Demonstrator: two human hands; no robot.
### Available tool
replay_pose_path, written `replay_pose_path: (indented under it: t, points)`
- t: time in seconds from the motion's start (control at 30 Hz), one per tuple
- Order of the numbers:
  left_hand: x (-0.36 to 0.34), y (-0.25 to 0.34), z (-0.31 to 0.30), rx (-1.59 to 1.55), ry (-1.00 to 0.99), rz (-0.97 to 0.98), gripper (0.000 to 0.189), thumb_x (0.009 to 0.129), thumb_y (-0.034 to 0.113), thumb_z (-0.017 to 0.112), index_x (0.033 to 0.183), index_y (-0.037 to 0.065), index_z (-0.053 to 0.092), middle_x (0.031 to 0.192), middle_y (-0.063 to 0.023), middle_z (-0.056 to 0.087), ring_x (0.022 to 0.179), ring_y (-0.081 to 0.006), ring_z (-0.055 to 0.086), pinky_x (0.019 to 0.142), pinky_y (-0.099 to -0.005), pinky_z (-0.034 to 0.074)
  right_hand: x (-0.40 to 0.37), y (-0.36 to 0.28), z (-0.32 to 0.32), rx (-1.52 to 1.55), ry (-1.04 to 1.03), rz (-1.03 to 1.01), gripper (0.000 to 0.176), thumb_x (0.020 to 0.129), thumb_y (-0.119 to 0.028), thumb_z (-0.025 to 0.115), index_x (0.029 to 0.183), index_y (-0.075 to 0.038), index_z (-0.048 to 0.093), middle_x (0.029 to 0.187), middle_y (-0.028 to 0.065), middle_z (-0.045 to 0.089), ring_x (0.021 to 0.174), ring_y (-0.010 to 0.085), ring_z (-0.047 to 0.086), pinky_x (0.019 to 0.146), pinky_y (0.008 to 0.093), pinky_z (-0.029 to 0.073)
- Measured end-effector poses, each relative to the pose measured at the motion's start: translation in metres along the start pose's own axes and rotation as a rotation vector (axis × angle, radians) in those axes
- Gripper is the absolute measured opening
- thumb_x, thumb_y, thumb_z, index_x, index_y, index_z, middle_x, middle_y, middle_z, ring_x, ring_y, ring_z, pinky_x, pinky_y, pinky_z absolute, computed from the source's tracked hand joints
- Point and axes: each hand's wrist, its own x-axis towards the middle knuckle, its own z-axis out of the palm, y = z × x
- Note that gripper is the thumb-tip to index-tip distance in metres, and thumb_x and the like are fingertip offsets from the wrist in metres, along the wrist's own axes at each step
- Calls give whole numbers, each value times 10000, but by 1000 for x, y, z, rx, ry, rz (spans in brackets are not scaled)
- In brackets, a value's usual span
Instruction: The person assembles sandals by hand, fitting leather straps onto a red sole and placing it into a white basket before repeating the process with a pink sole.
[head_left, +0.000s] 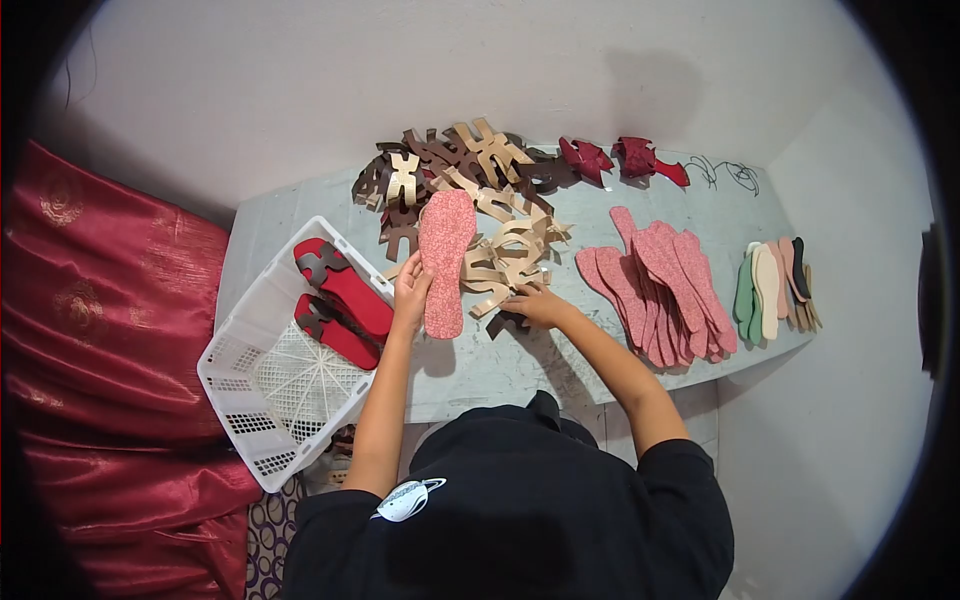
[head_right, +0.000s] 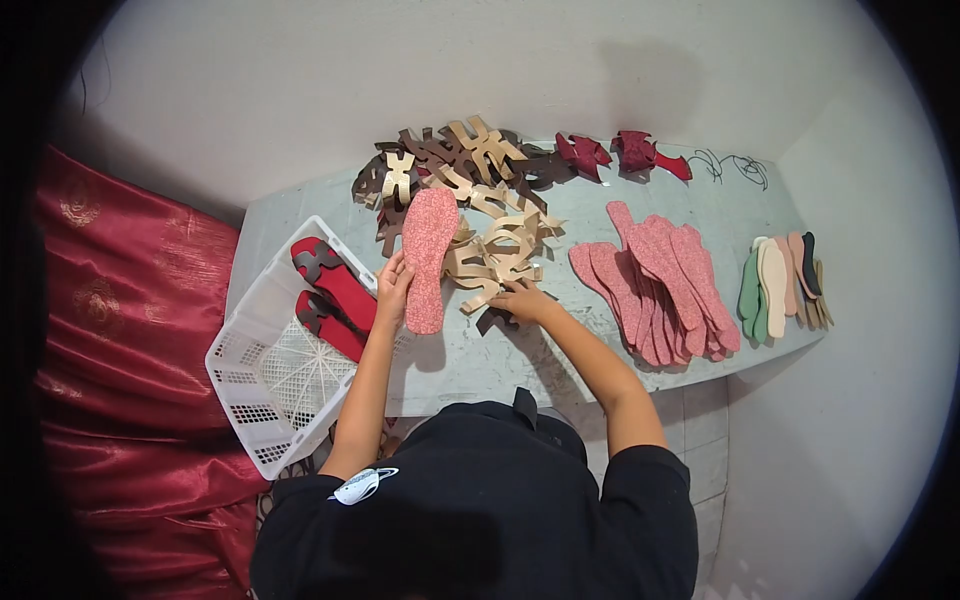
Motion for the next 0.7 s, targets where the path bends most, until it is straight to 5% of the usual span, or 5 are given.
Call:
replay_pose_path:
  t: [0.17, 0.27, 0.33, 0.5, 0.7]
  points:
    - [0, -5, -6, -25, 10, -15, 413, 846, 60, 527, 1222, -42, 391, 1131, -105, 533, 993, -129, 529, 848, -243, 422, 20, 16, -13, -225, -498, 101, 459, 586, -305, 755, 973, -109, 605, 1017, 37, 599, 1097, 272, 462, 905, 508, 315]
    - [1, -2, -5, -91, -2, -16, 413, 847, 62, 527, 1224, -37, 390, 1122, -103, 539, 978, -129, 537, 842, -243, 427, 16, 22, -32, 13, -536, 183, 350, 673, -319, 707, 867, -44, 611, 891, 97, 618, 916, 270, 549, 811, 416, 401]
    - [1, -2, -6, -101, -8, -16, 414, 847, 62, 528, 1225, -35, 391, 1119, -102, 540, 975, -130, 539, 841, -244, 429, 7, 33, -38, 430, -386, 206, 360, 731, -298, 670, 910, 3, 590, 836, 157, 611, 786, 280, 573, 712, 333, 442]
    - [1, -4, -6, -87, -17, -33, 413, 847, 60, 522, 1228, -32, 390, 1117, -102, 540, 973, -131, 541, 837, -244, 434, -15, 44, -71, 1161, -193, 394, 281, 822, -139, 609, 1080, -35, 566, 945, -21, 592, 839, 46, 501, 718, 215, 424]
    - [7, -7, -6, -29, -48, -124, 416, 841, 39, 508, 1231, -35, 382, 1117, -96, 542, 974, -132, 542, 841, -247, 432, -9, 3, -160, 1344, -46, 170, 362, 815, -61, 589, 1167, -29, 512, 1036, 6, 587, 935, 53, 519, 798, 208, 420]
